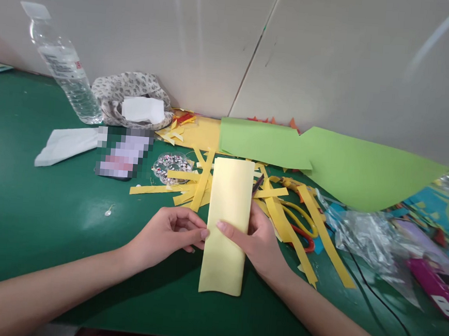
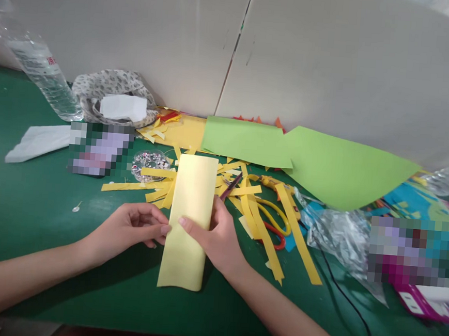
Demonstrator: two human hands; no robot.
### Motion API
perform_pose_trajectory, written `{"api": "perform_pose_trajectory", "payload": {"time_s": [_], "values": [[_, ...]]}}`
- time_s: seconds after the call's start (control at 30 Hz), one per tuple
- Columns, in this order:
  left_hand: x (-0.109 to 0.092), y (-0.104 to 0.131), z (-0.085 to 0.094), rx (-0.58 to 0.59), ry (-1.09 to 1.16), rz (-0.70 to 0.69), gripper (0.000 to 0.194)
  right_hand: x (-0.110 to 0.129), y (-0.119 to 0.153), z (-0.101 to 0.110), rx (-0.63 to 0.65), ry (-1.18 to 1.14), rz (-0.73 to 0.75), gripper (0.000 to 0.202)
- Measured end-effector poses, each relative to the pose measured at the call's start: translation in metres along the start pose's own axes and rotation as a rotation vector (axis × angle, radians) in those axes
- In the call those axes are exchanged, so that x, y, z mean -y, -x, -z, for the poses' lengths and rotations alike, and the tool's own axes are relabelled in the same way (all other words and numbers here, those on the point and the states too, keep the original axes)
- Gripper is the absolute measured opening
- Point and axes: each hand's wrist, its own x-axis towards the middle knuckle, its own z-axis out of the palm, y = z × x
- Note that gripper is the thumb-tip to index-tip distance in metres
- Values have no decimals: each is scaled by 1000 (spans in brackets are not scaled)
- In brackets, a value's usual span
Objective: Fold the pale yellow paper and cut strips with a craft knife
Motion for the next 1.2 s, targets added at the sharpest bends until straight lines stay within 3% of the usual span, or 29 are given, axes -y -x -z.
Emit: {"api": "perform_pose_trajectory", "payload": {"time_s": [0.33,0.6,0.73,0.93,1.1,1.2], "values": [[0,0,1,3,15,-2,21,-1,-2,-2,-26,-47,-10,50],[4,2,-3,128,-52,66,24,-8,-10,7,-201,-243,66,43],[7,4,-4,133,-82,69,22,-8,-12,10,-249,-294,79,44],[6,2,0,80,-44,34,17,-6,-9,7,-129,-278,5,52],[7,-1,4,11,-5,0,18,-6,-5,2,63,-187,-53,56],[6,-2,4,8,-1,-8,18,-7,-4,2,64,-116,-70,54]]}}
